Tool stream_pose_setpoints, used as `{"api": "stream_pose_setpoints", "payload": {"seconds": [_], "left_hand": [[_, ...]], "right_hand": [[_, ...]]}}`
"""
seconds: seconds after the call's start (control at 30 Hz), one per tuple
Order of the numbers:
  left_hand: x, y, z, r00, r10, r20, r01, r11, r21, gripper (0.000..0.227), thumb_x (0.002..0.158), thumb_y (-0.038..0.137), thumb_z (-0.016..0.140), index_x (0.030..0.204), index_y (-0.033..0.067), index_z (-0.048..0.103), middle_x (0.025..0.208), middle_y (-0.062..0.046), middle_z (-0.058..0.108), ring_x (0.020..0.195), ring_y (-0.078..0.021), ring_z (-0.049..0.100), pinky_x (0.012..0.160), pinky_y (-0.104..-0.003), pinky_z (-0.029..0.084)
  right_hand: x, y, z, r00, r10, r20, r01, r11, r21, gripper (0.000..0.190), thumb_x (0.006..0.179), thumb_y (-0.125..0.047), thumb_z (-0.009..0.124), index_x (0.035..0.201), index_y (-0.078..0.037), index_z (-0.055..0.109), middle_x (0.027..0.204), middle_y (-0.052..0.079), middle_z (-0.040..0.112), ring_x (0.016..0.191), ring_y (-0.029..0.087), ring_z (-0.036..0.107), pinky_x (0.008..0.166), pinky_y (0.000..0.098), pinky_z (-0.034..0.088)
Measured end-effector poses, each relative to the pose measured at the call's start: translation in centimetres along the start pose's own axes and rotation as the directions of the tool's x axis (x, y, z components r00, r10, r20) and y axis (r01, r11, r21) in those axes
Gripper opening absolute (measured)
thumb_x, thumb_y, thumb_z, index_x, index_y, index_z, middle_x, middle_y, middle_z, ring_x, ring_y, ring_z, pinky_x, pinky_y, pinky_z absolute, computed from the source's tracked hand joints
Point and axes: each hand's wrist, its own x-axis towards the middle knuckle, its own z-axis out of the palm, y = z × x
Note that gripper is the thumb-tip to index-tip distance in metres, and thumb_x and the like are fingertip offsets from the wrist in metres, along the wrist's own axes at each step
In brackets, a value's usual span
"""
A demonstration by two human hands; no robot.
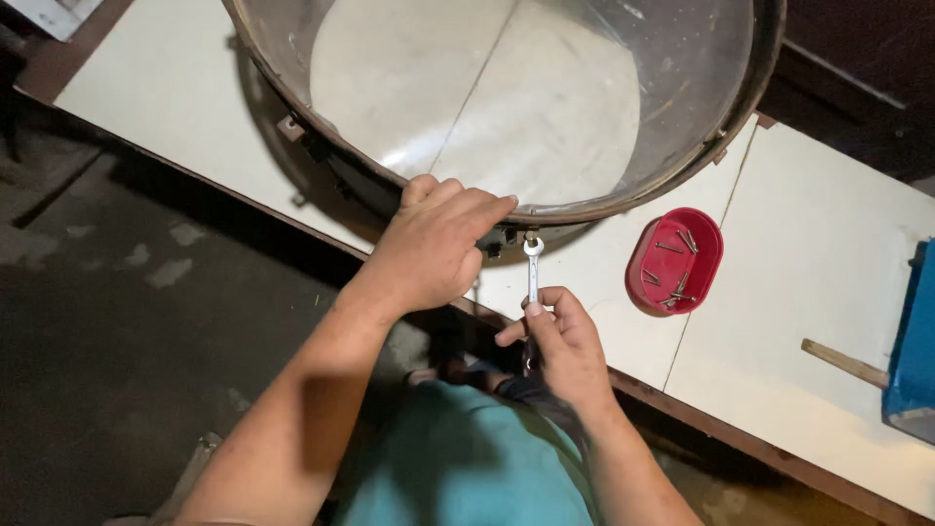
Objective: The person uses a wrench to tighten screws on the rim of a large metal sieve. They rotate the sieve to access different screws and continue tightening them one by one.
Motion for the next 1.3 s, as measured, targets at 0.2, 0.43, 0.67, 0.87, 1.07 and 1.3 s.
{"api": "stream_pose_setpoints", "payload": {"seconds": [0.2,0.43,0.67,0.87,1.07,1.3], "left_hand": [[0.2,0.5,-0.4,0.999,-0.042,0.023,0.042,0.999,-0.016,0.067,0.073,0.008,0.051,0.139,0.0154,0.062,0.112,0.000,0.067,0.096,-0.0212,0.056,0.095,-0.040,0.032],[0.1,0.3,-0.5,1.000,-0.019,0.000,0.019,1.000,-0.015,0.066,0.074,0.007,0.052,0.138,0.0150,0.062,0.112,-0.002,0.067,0.096,-0.0226,0.056,0.096,-0.040,0.033],[0.1,0.3,-0.3,1.000,-0.013,-0.007,0.013,1.000,-0.003,0.064,0.074,0.009,0.052,0.137,0.0148,0.062,0.112,-0.002,0.067,0.096,-0.0221,0.056,0.095,-0.039,0.034],[0.1,0.2,-0.5,1.000,0.000,-0.009,0.000,1.000,-0.014,0.065,0.074,0.008,0.052,0.138,0.0140,0.062,0.113,-0.002,0.067,0.097,-0.0227,0.057,0.094,-0.040,0.034],[0.3,0.3,-0.8,1.000,0.006,-0.015,-0.006,1.000,-0.026,0.066,0.075,0.006,0.050,0.139,0.0139,0.062,0.112,-0.003,0.067,0.095,-0.0233,0.057,0.091,-0.040,0.035],[0.4,0.4,-0.9,0.999,-0.008,0.040,0.009,1.000,-0.027,0.066,0.074,0.005,0.048,0.138,0.0123,0.063,0.114,-0.005,0.069,0.095,-0.0242,0.058,0.091,-0.040,0.034]], "right_hand": [[-0.2,-1.5,2.6,0.998,0.002,-0.058,-0.001,1.000,0.010,0.016,0.105,-0.016,0.050,0.110,0.000,0.051,0.065,0.027,0.072,0.035,0.011,0.048,0.032,0.0199,0.032],[0.0,-0.2,4.8,0.991,-0.024,-0.131,0.032,0.997,0.066,0.015,0.106,-0.017,0.046,0.110,-0.003,0.048,0.068,0.029,0.072,0.030,0.015,0.049,0.028,0.0216,0.041],[0.1,0.0,7.2,0.989,-0.012,-0.144,0.043,0.975,0.218,0.014,0.107,-0.019,0.044,0.111,-0.005,0.044,0.075,0.031,0.074,0.034,0.019,0.058,0.030,0.0235,0.048],[1.6,0.5,7.1,0.993,-0.066,-0.102,0.084,0.979,0.184,0.014,0.107,-0.017,0.044,0.113,-0.004,0.044,0.072,0.030,0.073,0.035,0.022,0.060,0.032,0.0256,0.048],[2.2,3.9,0.6,0.992,-0.104,-0.075,0.112,0.988,0.104,0.016,0.104,-0.013,0.051,0.114,-0.001,0.055,0.055,0.023,0.063,0.034,0.023,0.054,0.035,0.0286,0.044],[6.9,-3.7,-9.9,0.998,0.001,-0.067,-0.045,0.754,-0.656,0.019,0.091,-0.029,0.078,0.100,-0.012,0.082,0.070,0.012,0.072,0.065,0.020,0.059,0.067,0.0332,0.052]]}}
